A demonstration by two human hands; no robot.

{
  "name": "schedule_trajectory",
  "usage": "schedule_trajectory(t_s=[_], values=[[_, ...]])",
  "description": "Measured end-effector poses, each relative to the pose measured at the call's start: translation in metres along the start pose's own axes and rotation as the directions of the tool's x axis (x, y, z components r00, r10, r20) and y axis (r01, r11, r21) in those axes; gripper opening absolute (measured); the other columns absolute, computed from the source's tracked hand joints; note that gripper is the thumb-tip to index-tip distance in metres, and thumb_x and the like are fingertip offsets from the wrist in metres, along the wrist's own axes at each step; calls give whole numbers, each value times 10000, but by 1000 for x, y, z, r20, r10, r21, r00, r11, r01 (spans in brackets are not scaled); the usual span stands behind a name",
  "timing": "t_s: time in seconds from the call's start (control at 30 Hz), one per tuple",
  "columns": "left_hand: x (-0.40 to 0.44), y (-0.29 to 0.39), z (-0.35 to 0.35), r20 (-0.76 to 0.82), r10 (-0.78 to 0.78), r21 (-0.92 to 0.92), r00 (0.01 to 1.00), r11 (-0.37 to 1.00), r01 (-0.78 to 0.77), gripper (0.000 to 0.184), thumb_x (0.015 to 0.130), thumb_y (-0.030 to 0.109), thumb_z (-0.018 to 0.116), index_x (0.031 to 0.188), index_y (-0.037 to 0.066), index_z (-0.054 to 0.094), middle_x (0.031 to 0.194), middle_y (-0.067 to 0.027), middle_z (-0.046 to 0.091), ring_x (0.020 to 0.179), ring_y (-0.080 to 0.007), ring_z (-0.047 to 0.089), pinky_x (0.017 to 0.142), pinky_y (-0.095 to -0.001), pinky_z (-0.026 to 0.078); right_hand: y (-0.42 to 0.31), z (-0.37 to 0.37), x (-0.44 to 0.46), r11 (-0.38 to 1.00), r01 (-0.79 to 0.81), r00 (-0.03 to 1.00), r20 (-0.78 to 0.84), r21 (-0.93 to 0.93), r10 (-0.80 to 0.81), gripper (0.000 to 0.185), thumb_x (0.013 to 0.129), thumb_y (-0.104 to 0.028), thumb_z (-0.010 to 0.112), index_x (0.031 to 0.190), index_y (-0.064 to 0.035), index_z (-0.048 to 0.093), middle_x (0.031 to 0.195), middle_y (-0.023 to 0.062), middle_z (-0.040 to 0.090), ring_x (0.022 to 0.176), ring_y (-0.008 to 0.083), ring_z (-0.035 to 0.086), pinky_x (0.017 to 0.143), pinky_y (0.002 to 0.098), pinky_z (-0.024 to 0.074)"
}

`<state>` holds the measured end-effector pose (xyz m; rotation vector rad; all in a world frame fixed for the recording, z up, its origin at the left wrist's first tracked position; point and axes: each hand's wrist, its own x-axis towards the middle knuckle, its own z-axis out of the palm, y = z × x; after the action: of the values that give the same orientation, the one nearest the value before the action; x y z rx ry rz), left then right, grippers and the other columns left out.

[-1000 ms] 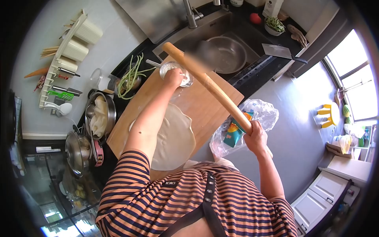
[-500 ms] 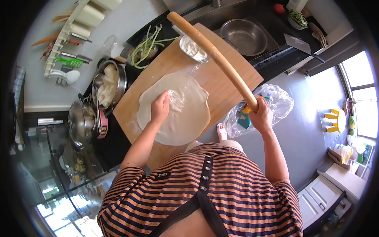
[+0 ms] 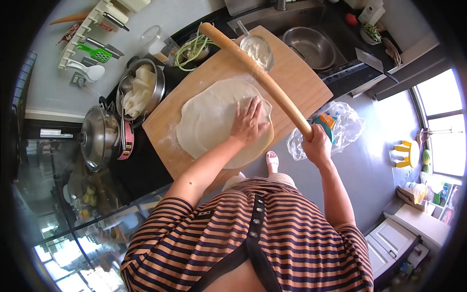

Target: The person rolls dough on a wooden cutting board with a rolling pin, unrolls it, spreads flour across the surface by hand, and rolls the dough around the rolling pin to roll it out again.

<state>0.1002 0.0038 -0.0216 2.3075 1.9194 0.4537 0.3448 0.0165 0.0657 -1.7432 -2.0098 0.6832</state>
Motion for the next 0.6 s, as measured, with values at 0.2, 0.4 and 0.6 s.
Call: schedule_trajectory(t_s=[0.2, 0.4, 0.6], values=[[19, -94, -20, 23, -317, 68, 948, 947, 315, 705, 892, 470, 414, 1434, 45, 265, 1505, -147, 234, 1387, -315, 217, 1113, -528, 141, -6, 1, -14, 1000, -6, 1000, 7, -19, 6, 266, 661, -41, 574, 927, -41, 564, 925, 129, 588, 859, 367, 590, 744, 420, 477], [-106, -106, -39, 10, -374, 142, 927, 918, 369, 743, 892, 458, 434, 1437, 3, 213, 1512, -203, 171, 1394, -343, 185, 1103, -554, 141, -7, 0, -25, 997, -48, 998, 45, -63, 51, 275, 656, -60, 583, 930, -47, 573, 927, 134, 601, 858, 365, 596, 749, 426, 480], [-49, -26, -22, -20, 55, -41, 998, 998, -55, 729, 847, 432, 522, 1398, 6, 307, 1489, -169, 248, 1381, -316, 219, 1107, -555, 151, -11, 7, -27, 994, -64, 995, 68, -88, 70, 274, 654, -69, 583, 927, -54, 574, 919, 139, 610, 857, 364, 599, 752, 426, 482]])
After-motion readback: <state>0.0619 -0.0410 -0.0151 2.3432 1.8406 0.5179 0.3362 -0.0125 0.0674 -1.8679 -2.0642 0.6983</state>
